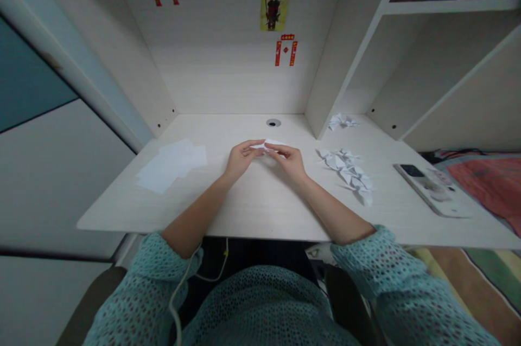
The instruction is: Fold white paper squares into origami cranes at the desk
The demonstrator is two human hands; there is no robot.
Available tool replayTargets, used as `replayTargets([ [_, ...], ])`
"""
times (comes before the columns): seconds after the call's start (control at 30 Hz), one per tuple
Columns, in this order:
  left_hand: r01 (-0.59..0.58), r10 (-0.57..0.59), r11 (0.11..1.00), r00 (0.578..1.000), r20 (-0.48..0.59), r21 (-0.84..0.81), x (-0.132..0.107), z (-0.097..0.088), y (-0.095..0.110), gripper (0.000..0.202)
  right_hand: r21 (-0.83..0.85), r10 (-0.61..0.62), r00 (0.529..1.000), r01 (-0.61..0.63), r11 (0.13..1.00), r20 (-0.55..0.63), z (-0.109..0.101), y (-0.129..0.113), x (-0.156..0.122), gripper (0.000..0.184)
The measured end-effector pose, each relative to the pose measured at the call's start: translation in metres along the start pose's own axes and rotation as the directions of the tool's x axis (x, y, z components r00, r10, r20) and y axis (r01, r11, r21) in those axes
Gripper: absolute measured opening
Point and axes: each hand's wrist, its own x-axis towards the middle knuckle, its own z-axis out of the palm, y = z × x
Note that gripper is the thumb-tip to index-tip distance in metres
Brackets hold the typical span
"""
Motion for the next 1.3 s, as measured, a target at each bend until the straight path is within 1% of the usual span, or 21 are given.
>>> replayTargets([
  [0.1, -0.024, 0.025, 1.0, 0.999, -0.027, 0.008, 0.0, 0.0, -0.001, 0.032, 0.048, 0.02, 0.999, -0.018, 0.999, -0.039, -0.002, 0.0, 0.002, 0.023],
  [0.2, -0.028, 0.028, 1.0, 0.996, -0.082, -0.007, 0.0, 0.001, 0.0, 0.028, 0.07, 0.025, 0.999, -0.022, 0.997, -0.048, -0.002, -0.003, 0.002, 0.022],
  [0.27, -0.029, 0.029, 1.0, 0.995, -0.095, 0.0, 0.0, 0.002, 0.001, 0.028, 0.076, 0.025, 0.998, -0.021, 0.997, -0.055, -0.003, -0.005, 0.002, 0.022],
  [0.43, -0.019, 0.023, 0.999, 0.993, -0.115, 0.033, -0.001, 0.002, 0.006, 0.024, 0.072, 0.026, 0.997, -0.021, 0.997, -0.071, -0.003, -0.005, 0.002, 0.022],
  [0.7, 0.022, -0.021, 1.0, 0.982, -0.189, 0.003, -0.003, 0.008, 0.008, 0.021, 0.108, 0.044, 0.993, -0.032, 0.994, -0.111, 0.001, -0.001, 0.003, 0.022],
  [0.9, 0.073, -0.077, 0.997, 0.978, -0.193, -0.03, -0.004, 0.009, 0.003, 0.027, 0.158, 0.085, 0.992, -0.069, 0.985, -0.097, 0.001, -0.002, 0.003, 0.022],
  [1.13, 0.08, -0.076, 0.997, 0.981, -0.179, 0.011, -0.002, 0.004, 0.008, 0.026, 0.167, 0.089, 0.993, -0.074, 0.983, -0.084, 0.0, -0.003, 0.005, 0.023],
  [1.3, 0.078, -0.092, 0.993, 0.98, -0.179, -0.086, -0.002, 0.007, 0.009, 0.029, 0.183, 0.1, 0.992, -0.084, 0.98, -0.083, -0.002, -0.004, 0.006, 0.026],
])
